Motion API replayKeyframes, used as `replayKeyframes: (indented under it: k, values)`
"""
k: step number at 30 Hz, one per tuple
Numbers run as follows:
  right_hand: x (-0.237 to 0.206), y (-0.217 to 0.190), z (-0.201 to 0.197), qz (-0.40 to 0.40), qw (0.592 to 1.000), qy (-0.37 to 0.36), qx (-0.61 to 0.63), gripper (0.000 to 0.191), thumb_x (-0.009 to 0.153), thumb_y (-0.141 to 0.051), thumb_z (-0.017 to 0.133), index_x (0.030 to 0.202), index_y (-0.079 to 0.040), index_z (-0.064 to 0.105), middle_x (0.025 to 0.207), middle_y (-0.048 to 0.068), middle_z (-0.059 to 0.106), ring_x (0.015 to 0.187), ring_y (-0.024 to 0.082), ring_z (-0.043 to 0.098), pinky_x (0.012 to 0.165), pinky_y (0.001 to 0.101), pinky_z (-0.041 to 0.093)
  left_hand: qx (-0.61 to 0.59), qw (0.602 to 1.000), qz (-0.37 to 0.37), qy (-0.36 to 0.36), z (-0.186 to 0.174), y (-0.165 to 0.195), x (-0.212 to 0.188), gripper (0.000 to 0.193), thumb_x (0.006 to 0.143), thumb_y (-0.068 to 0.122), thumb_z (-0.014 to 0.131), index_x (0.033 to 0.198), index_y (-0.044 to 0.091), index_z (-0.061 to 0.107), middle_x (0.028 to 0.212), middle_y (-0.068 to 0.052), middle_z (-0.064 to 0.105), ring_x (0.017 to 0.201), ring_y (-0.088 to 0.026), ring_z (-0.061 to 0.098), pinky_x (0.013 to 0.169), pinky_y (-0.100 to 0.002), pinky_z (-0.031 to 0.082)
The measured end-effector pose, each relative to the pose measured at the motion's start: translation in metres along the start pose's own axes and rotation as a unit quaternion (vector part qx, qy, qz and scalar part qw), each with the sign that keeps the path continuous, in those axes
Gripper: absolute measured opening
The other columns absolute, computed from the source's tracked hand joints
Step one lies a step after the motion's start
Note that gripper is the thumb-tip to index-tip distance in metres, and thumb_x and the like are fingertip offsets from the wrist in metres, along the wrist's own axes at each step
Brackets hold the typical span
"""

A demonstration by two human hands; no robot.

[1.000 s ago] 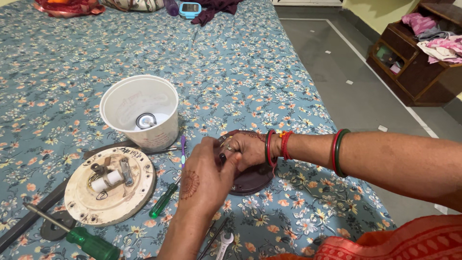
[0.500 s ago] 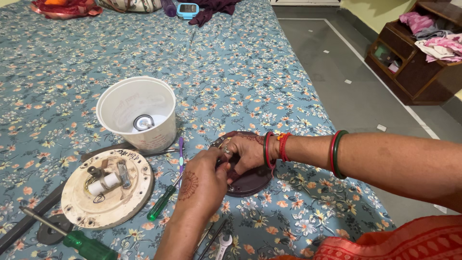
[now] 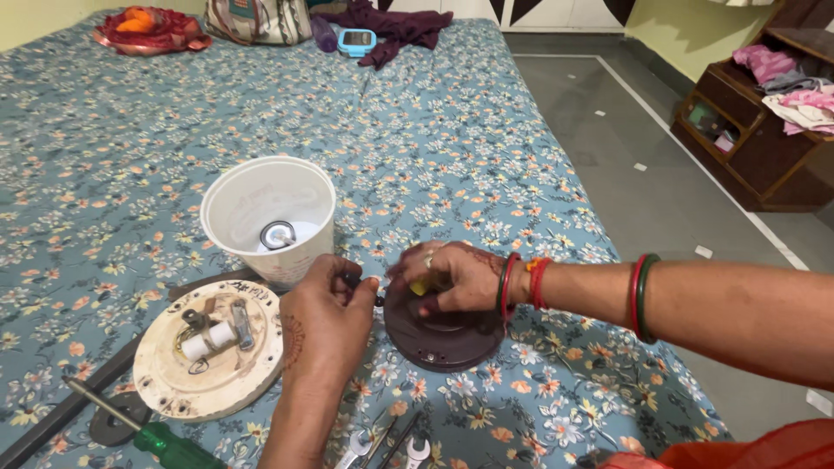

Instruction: The person uses a screwdriver to tighten screws on a circular electrical component, likely a ceiling fan motor base, while seated on a bed. They manipulate wires and adjust the component with both hands, using tools laid out on the bed.

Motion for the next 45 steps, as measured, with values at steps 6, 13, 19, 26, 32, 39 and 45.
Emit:
replayKeyframes:
  k: [6, 13, 19, 26, 32, 39, 45]
  values:
    - [-0.006, 0.015, -0.002, 0.38, 0.904, 0.126, -0.149, 0.126, 0.057, -0.049, 0.095, 0.16, -0.014, 0.03, 0.158, 0.018, 0.039, 0.144, 0.042, 0.036, 0.107, 0.0528, 0.028, 0.041, 0.998, 0.033, 0.029, 0.004, -0.024, 0.007, 0.022, 0.087, 0.022, 0.065, 0.098, 0.006, 0.074, 0.089, -0.018, 0.077, 0.086, -0.036, 0.075, 0.08, -0.046, 0.056]
    - [-0.086, 0.086, 0.012, 0.448, 0.837, 0.315, 0.008, 0.076, 0.097, -0.055, 0.055, 0.149, 0.0, 0.041, 0.15, 0.026, 0.048, 0.14, 0.039, 0.047, 0.116, 0.0443, 0.036, 0.059, 0.994, -0.078, -0.042, 0.06, -0.116, 0.027, 0.029, 0.094, 0.021, 0.052, 0.108, 0.006, 0.073, 0.102, -0.025, 0.073, 0.102, -0.043, 0.071, 0.096, -0.05, 0.051]
    - [-0.132, 0.124, 0.053, 0.683, 0.699, 0.186, 0.102, 0.055, 0.099, -0.046, 0.062, 0.124, 0.003, 0.064, 0.117, 0.02, 0.069, 0.096, 0.033, 0.074, 0.076, 0.0456, 0.063, -0.002, 0.992, -0.081, -0.101, 0.119, -0.146, 0.013, 0.034, 0.095, 0.033, 0.062, 0.106, 0.006, 0.078, 0.1, -0.022, 0.075, 0.098, -0.038, 0.072, 0.089, -0.045, 0.054]
    - [-0.125, 0.124, 0.055, 0.64, 0.655, 0.201, 0.348, 0.024, 0.104, -0.027, 0.053, 0.11, -0.007, 0.063, 0.077, 0.014, 0.067, 0.055, 0.029, 0.062, 0.041, 0.0404, 0.045, -0.159, 0.96, -0.192, -0.125, 0.133, -0.161, 0.009, 0.029, 0.087, 0.027, 0.077, 0.089, -0.003, 0.078, 0.075, -0.012, 0.077, 0.062, -0.017, 0.068, 0.056, -0.034, 0.053]
    - [-0.111, 0.173, 0.047, 0.62, 0.707, 0.165, 0.298, 0.023, 0.101, -0.024, 0.059, 0.114, -0.012, 0.072, 0.08, 0.007, 0.07, 0.057, 0.02, 0.059, 0.047, 0.0376, 0.045, -0.203, 0.927, -0.248, -0.194, 0.143, -0.169, -0.001, 0.028, 0.078, 0.02, 0.081, 0.072, -0.006, 0.072, 0.064, -0.015, 0.073, 0.05, -0.019, 0.059, 0.046, -0.034, 0.042]
    - [-0.05, 0.251, 0.039, 0.51, 0.793, 0.023, 0.332, 0.038, 0.09, -0.005, 0.063, 0.127, -0.006, 0.071, 0.117, 0.001, 0.075, 0.104, 0.014, 0.065, 0.087, 0.032, 0.053, -0.263, 0.896, -0.257, -0.25, 0.167, -0.143, -0.05, 0.034, 0.082, 0.025, 0.074, 0.071, -0.007, 0.072, 0.06, -0.016, 0.072, 0.048, -0.019, 0.066, 0.045, -0.032, 0.045]
    - [-0.016, 0.265, 0.041, 0.47, 0.826, -0.04, 0.308, 0.048, 0.085, 0.002, 0.058, 0.131, -0.007, 0.071, 0.121, -0.001, 0.075, 0.112, 0.014, 0.065, 0.097, 0.0307, 0.051, -0.264, 0.855, -0.338, -0.291, 0.192, -0.13, -0.077, 0.039, 0.09, 0.032, 0.073, 0.077, -0.005, 0.073, 0.063, -0.012, 0.071, 0.047, -0.018, 0.059, 0.042, -0.031, 0.04]
Point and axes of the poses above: each hand's wrist, its own x-axis towards the middle knuckle, its own z-axis out of the palm, y = z × x, the point moved 5 cm from there along x, towards the middle knuckle
